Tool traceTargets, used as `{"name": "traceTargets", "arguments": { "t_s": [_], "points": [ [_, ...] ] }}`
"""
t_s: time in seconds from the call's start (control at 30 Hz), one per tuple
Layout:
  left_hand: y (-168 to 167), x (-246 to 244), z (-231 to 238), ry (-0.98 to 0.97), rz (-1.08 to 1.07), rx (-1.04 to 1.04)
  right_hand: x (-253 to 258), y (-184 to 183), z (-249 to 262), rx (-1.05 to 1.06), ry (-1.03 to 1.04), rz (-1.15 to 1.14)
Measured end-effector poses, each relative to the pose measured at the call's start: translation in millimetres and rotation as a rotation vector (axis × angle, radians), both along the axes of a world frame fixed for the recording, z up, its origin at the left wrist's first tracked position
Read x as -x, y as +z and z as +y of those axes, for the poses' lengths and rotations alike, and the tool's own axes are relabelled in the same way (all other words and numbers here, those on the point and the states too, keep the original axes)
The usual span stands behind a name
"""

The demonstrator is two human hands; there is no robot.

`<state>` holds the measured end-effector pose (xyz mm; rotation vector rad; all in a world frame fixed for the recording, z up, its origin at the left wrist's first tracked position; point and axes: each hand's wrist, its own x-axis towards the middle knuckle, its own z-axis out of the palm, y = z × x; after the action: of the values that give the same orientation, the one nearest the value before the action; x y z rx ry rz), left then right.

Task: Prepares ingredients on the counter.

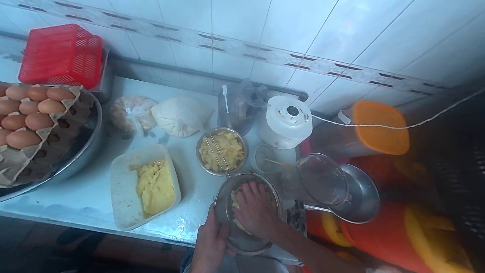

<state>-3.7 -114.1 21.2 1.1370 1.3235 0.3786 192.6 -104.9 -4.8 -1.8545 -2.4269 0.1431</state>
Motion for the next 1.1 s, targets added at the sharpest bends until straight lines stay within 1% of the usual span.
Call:
{"name": "traceTargets", "arguments": {
  "t_s": [0.57, 1.1],
  "points": [
    [0.2, 0.4, -0.4, -0.006, -0.010, -0.019, 1.1, -5.0, -0.9, -0.045, -0.009, -0.004],
    [0.9, -0.3, 0.7, -0.001, -0.009, -0.011, 0.9, -4.7, -0.5, -0.029, -0.014, -0.005]
  ]
}}
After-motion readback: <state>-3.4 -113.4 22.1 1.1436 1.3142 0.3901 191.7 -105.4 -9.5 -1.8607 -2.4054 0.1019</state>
